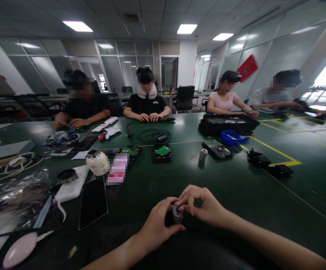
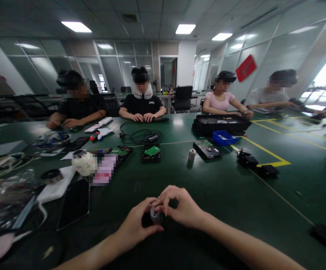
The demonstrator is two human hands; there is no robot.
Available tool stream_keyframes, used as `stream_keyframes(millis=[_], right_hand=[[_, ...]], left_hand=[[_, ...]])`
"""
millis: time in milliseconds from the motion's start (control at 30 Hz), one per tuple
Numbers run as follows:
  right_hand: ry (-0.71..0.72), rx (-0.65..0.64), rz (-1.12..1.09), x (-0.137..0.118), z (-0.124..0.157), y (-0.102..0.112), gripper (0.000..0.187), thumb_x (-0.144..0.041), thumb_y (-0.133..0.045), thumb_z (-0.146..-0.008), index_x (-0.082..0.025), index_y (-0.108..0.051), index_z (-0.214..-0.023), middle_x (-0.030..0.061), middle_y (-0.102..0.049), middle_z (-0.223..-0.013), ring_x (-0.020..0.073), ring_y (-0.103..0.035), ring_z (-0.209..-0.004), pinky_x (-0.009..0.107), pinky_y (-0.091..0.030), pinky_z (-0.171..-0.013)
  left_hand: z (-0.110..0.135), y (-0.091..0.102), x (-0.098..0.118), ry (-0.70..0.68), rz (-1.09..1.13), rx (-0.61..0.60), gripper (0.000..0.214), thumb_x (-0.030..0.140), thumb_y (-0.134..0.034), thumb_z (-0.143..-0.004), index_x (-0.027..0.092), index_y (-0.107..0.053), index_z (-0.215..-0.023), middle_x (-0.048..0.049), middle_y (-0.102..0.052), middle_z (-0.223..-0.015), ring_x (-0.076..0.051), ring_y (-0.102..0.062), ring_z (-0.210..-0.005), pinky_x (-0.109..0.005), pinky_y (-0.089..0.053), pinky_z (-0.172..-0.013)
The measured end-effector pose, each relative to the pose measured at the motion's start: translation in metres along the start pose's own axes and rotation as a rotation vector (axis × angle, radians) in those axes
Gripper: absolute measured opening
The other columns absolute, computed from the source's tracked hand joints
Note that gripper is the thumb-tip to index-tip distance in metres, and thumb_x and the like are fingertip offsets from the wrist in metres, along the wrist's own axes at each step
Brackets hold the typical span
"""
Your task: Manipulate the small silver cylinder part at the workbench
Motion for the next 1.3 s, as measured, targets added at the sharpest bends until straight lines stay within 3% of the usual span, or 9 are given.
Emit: stream_keyframes(millis=[233,400,567,667,800,900,967,1133,1300], right_hand=[[0.042,-0.028,0.091,0.009,0.006,-0.009,0.027,-0.020,-0.071,-0.081,-0.020,-0.058,-0.058,0.0014,-0.073,-0.076,0.0176,-0.067,-0.081,0.033,-0.049,-0.077],[-0.031,0.041,0.151,0.005,0.005,-0.001,0.021,-0.027,-0.074,-0.077,-0.019,-0.057,-0.067,0.0016,-0.066,-0.074,0.0166,-0.063,-0.072,0.031,-0.049,-0.070],[0.011,-0.018,0.096,-0.002,0.004,-0.003,0.015,-0.021,-0.072,-0.078,-0.019,-0.058,-0.076,0.0035,-0.071,-0.088,0.0175,-0.066,-0.084,0.033,-0.049,-0.080],[0.062,-0.045,0.118,-0.003,0.004,-0.009,0.016,-0.018,-0.071,-0.080,-0.020,-0.059,-0.069,0.0016,-0.073,-0.082,0.0171,-0.067,-0.082,0.033,-0.048,-0.081],[0.089,0.073,0.087,-0.002,-0.002,0.004,0.022,-0.022,-0.071,-0.080,-0.020,-0.057,-0.064,0.0028,-0.073,-0.077,0.0179,-0.069,-0.078,0.033,-0.052,-0.075],[0.006,0.275,0.076,0.013,-0.009,0.032,0.024,-0.028,-0.070,-0.081,-0.020,-0.054,-0.065,0.0062,-0.072,-0.082,0.0220,-0.071,-0.087,0.035,-0.055,-0.077],[-0.096,0.328,0.125,0.035,-0.012,0.050,0.025,-0.035,-0.068,-0.082,-0.019,-0.055,-0.068,0.0085,-0.073,-0.086,0.0252,-0.070,-0.094,0.039,-0.055,-0.081],[-0.231,0.211,0.253,0.090,-0.007,0.068,0.024,-0.040,-0.071,-0.076,-0.017,-0.064,-0.071,0.0063,-0.074,-0.079,0.0258,-0.072,-0.085,0.041,-0.055,-0.080],[-0.252,0.182,0.342,0.102,-0.001,0.070,0.029,-0.035,-0.076,-0.070,-0.023,-0.072,-0.096,0.0051,-0.073,-0.101,0.0254,-0.066,-0.097,0.042,-0.049,-0.090]], left_hand=[[0.000,0.001,0.001,0.000,-0.009,-0.007,0.061,0.027,-0.084,-0.065,0.024,-0.055,-0.119,-0.0066,-0.064,-0.118,-0.026,-0.061,-0.108,-0.040,-0.047,-0.095],[0.000,0.000,0.000,0.003,0.006,-0.009,0.064,0.027,-0.085,-0.066,0.024,-0.053,-0.121,-0.0049,-0.064,-0.115,-0.025,-0.062,-0.105,-0.038,-0.049,-0.093],[-0.001,-0.001,0.000,-0.003,0.011,-0.007,0.059,0.027,-0.084,-0.066,0.023,-0.054,-0.118,-0.0059,-0.064,-0.115,-0.025,-0.061,-0.106,-0.038,-0.048,-0.094],[-0.001,-0.001,0.000,0.000,-0.003,-0.010,0.059,0.026,-0.084,-0.067,0.023,-0.055,-0.118,-0.0062,-0.064,-0.117,-0.026,-0.060,-0.108,-0.038,-0.047,-0.095],[0.000,0.000,0.001,-0.006,-0.006,-0.009,0.062,0.028,-0.084,-0.066,0.025,-0.054,-0.120,-0.0056,-0.064,-0.118,-0.025,-0.061,-0.108,-0.038,-0.047,-0.095],[0.000,0.001,0.002,-0.005,0.011,-0.033,0.063,0.029,-0.083,-0.068,0.026,-0.052,-0.122,-0.0053,-0.064,-0.118,-0.024,-0.062,-0.106,-0.038,-0.046,-0.095],[0.000,0.002,0.003,0.000,0.009,-0.040,0.061,0.029,-0.083,-0.068,0.026,-0.054,-0.121,-0.0052,-0.065,-0.117,-0.025,-0.062,-0.106,-0.038,-0.046,-0.095],[-0.001,0.004,0.005,0.016,0.013,-0.049,0.058,0.031,-0.083,-0.067,0.026,-0.055,-0.118,-0.0042,-0.066,-0.113,-0.025,-0.062,-0.105,-0.039,-0.047,-0.094],[0.000,0.004,0.006,0.017,0.011,-0.050,0.057,0.029,-0.083,-0.068,0.026,-0.055,-0.118,-0.0044,-0.066,-0.116,-0.025,-0.062,-0.107,-0.038,-0.047,-0.094]])
Point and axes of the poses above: each hand's wrist, its own z-axis away from the middle knuckle, its own y-axis out of the back of the hand, x = y × z, the point moved 1 cm from there along -z, towards the middle knuckle
